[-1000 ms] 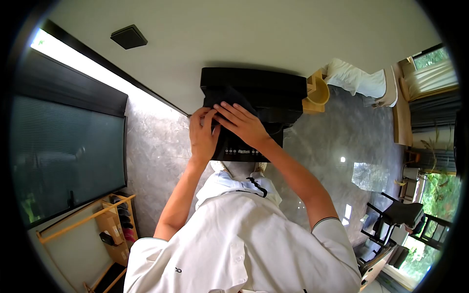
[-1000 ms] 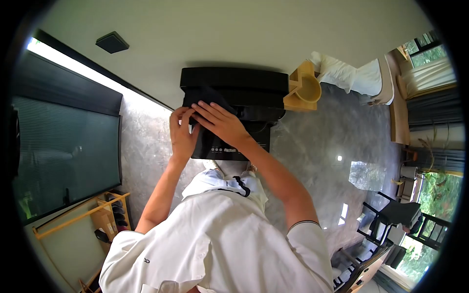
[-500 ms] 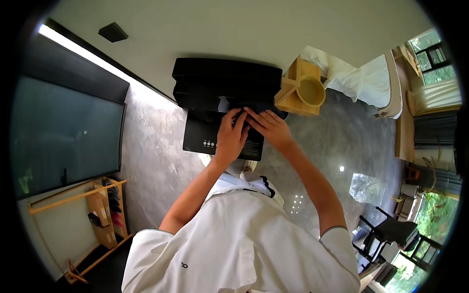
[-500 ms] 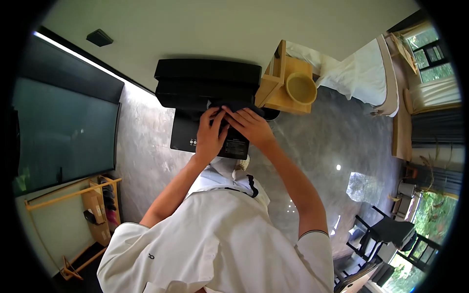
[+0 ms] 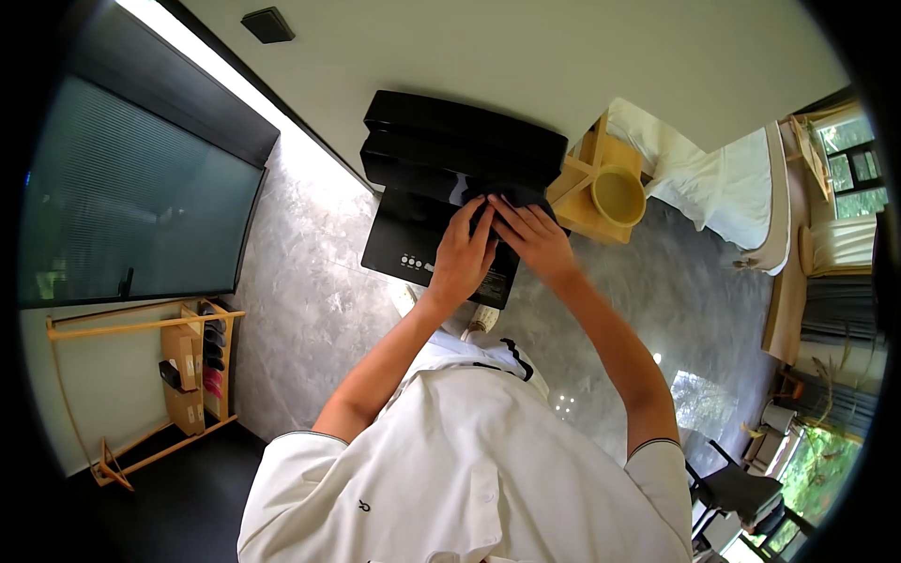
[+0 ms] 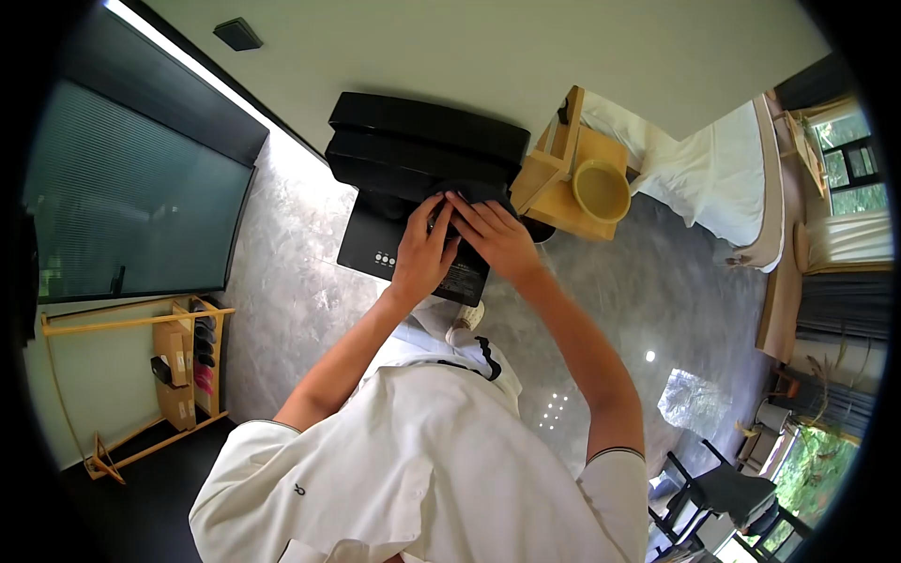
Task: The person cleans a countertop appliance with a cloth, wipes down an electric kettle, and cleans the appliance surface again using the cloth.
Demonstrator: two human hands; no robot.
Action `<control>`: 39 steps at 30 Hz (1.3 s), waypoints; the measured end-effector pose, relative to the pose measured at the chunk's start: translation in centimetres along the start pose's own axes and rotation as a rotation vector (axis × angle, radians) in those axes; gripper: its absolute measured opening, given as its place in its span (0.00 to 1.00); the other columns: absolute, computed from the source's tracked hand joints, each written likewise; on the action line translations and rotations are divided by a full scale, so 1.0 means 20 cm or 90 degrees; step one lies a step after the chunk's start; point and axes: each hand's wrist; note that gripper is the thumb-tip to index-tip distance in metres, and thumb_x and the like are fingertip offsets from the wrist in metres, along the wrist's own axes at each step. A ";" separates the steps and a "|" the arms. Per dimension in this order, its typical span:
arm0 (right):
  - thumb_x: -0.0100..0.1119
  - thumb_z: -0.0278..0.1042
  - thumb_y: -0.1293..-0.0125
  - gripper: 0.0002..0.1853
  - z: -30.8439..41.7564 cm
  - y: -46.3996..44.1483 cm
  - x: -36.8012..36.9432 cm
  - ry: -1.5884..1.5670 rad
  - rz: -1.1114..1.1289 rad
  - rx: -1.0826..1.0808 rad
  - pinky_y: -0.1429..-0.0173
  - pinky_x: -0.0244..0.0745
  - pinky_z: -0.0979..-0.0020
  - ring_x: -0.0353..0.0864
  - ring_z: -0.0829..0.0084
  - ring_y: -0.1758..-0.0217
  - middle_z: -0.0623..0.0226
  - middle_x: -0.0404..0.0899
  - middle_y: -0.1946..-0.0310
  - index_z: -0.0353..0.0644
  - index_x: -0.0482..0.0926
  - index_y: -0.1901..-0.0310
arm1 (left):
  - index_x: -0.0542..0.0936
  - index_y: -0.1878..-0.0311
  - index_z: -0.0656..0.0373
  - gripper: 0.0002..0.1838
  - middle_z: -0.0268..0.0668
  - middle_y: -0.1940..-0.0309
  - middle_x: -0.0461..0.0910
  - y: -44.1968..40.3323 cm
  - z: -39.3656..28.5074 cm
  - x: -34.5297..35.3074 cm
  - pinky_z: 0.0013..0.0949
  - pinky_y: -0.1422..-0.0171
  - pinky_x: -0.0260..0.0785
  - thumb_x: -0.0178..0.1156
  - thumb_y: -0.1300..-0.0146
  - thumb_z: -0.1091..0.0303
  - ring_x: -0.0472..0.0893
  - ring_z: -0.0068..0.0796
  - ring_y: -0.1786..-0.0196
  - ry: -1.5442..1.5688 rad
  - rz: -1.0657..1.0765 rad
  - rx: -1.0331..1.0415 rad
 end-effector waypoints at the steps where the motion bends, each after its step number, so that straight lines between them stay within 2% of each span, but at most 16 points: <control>1: 0.68 0.34 0.30 0.26 0.04 -0.05 0.01 -0.023 0.012 0.018 0.13 0.75 0.60 0.82 0.70 0.21 0.71 0.71 0.09 0.49 0.89 0.30 | 0.75 0.17 0.68 0.38 0.55 0.18 0.71 0.01 0.03 -0.02 0.54 0.17 0.75 0.73 0.29 0.75 0.77 0.62 0.20 -0.023 -0.009 -0.002; 5: 0.68 0.33 0.30 0.26 0.18 -0.24 0.09 -0.039 0.051 0.032 0.13 0.75 0.60 0.81 0.69 0.19 0.69 0.69 0.08 0.47 0.88 0.30 | 0.74 0.16 0.67 0.40 0.56 0.15 0.68 0.04 0.17 -0.15 0.55 0.13 0.71 0.75 0.30 0.75 0.73 0.63 0.17 -0.034 -0.016 -0.041; 10: 0.67 0.34 0.28 0.24 0.32 -0.47 0.25 -0.008 0.061 0.013 0.12 0.73 0.62 0.81 0.71 0.23 0.70 0.68 0.08 0.45 0.88 0.31 | 0.71 0.14 0.67 0.40 0.55 0.13 0.66 0.06 0.37 -0.34 0.55 0.12 0.68 0.72 0.28 0.75 0.70 0.63 0.14 -0.029 0.012 -0.089; 17: 0.66 0.35 0.28 0.23 0.47 -0.81 0.36 -0.001 0.047 0.019 0.13 0.73 0.64 0.81 0.71 0.25 0.70 0.69 0.09 0.44 0.87 0.32 | 0.71 0.13 0.65 0.40 0.54 0.12 0.65 0.02 0.68 -0.58 0.56 0.11 0.68 0.70 0.27 0.76 0.70 0.64 0.15 0.019 0.011 -0.104; 18: 0.66 0.35 0.28 0.24 0.49 -0.86 0.37 -0.018 0.049 0.024 0.13 0.73 0.64 0.81 0.71 0.26 0.70 0.70 0.09 0.44 0.87 0.32 | 0.70 0.11 0.62 0.43 0.54 0.11 0.63 0.02 0.73 -0.61 0.54 0.12 0.71 0.72 0.28 0.78 0.70 0.63 0.14 0.010 0.018 -0.101; 21: 0.67 0.33 0.29 0.24 0.55 -0.97 0.38 -0.037 0.039 0.044 0.16 0.76 0.64 0.83 0.72 0.27 0.70 0.70 0.09 0.44 0.88 0.32 | 0.71 0.11 0.62 0.43 0.53 0.11 0.63 0.01 0.82 -0.67 0.53 0.13 0.73 0.72 0.29 0.79 0.70 0.63 0.14 0.051 0.006 -0.115; 22: 0.67 0.33 0.29 0.24 0.56 -0.99 0.39 -0.035 0.041 0.051 0.16 0.76 0.64 0.83 0.72 0.27 0.70 0.70 0.09 0.44 0.88 0.32 | 0.71 0.13 0.66 0.39 0.53 0.12 0.65 -0.01 0.82 -0.70 0.56 0.13 0.71 0.69 0.27 0.78 0.69 0.63 0.15 0.072 -0.004 -0.114; 24: 0.65 0.35 0.27 0.24 0.57 -1.04 0.40 -0.028 0.035 0.058 0.09 0.69 0.63 0.78 0.70 0.17 0.68 0.71 0.10 0.44 0.86 0.30 | 0.71 0.13 0.66 0.39 0.53 0.12 0.65 -0.03 0.86 -0.71 0.55 0.13 0.71 0.69 0.27 0.79 0.70 0.63 0.16 0.087 -0.018 -0.096; 25: 0.65 0.35 0.27 0.24 0.58 -1.06 0.40 -0.022 0.036 0.067 0.09 0.69 0.63 0.78 0.70 0.17 0.68 0.71 0.10 0.44 0.86 0.30 | 0.72 0.13 0.65 0.39 0.52 0.12 0.65 -0.05 0.87 -0.71 0.55 0.14 0.72 0.69 0.27 0.79 0.71 0.63 0.16 0.102 -0.040 -0.082; 27: 0.64 0.35 0.26 0.24 0.57 -1.11 0.38 -0.040 -0.013 0.073 0.06 0.66 0.62 0.72 0.68 0.10 0.67 0.71 0.10 0.44 0.86 0.29 | 0.72 0.13 0.64 0.39 0.52 0.13 0.66 -0.09 0.88 -0.73 0.54 0.15 0.73 0.70 0.26 0.79 0.74 0.62 0.18 0.104 -0.039 -0.085; 28: 0.68 0.27 0.29 0.27 0.57 -1.12 0.36 -0.078 -0.027 0.097 0.07 0.70 0.58 0.73 0.63 0.10 0.66 0.72 0.10 0.45 0.87 0.28 | 0.73 0.13 0.63 0.38 0.52 0.13 0.67 -0.12 0.88 -0.75 0.54 0.15 0.74 0.70 0.26 0.79 0.75 0.61 0.19 0.090 -0.050 -0.061; 29: 0.68 0.27 0.29 0.27 0.55 -1.13 0.34 -0.074 -0.028 0.099 0.07 0.70 0.58 0.73 0.63 0.10 0.66 0.72 0.10 0.45 0.87 0.28 | 0.73 0.14 0.63 0.38 0.51 0.14 0.69 -0.15 0.87 -0.76 0.54 0.16 0.74 0.70 0.26 0.78 0.76 0.61 0.20 0.075 -0.063 -0.039; 30: 0.68 0.25 0.29 0.28 0.53 -1.14 0.32 -0.105 -0.026 0.126 0.08 0.72 0.57 0.74 0.61 0.11 0.65 0.73 0.11 0.45 0.86 0.28 | 0.77 0.16 0.61 0.36 0.47 0.18 0.75 -0.20 0.85 -0.76 0.54 0.17 0.75 0.71 0.27 0.79 0.77 0.59 0.20 0.081 -0.086 -0.033; 31: 0.68 0.22 0.30 0.29 0.50 -1.14 0.29 -0.134 -0.027 0.153 0.09 0.74 0.56 0.76 0.59 0.12 0.64 0.74 0.12 0.45 0.85 0.27 | 0.77 0.16 0.61 0.36 0.47 0.18 0.75 -0.26 0.82 -0.77 0.54 0.17 0.75 0.71 0.27 0.79 0.77 0.59 0.20 0.083 -0.088 -0.026; 34: 0.69 0.20 0.32 0.31 0.46 -1.06 0.24 -0.154 -0.032 0.194 0.12 0.78 0.55 0.77 0.56 0.14 0.63 0.75 0.13 0.46 0.84 0.27 | 0.84 0.25 0.59 0.30 0.40 0.25 0.83 -0.37 0.73 -0.83 0.55 0.19 0.75 0.72 0.30 0.78 0.79 0.55 0.24 -0.044 -0.015 0.019; 39: 0.71 0.20 0.32 0.30 0.36 -0.85 0.15 -0.168 -0.046 0.225 0.14 0.79 0.55 0.79 0.55 0.15 0.62 0.75 0.15 0.46 0.84 0.28 | 0.84 0.25 0.59 0.29 0.39 0.24 0.83 -0.42 0.55 -0.71 0.55 0.19 0.74 0.73 0.30 0.76 0.79 0.53 0.24 -0.096 0.030 0.070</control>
Point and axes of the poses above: each hand's wrist, its own y-axis away from the middle knuckle, its own x-axis out of the palm, z = x × y
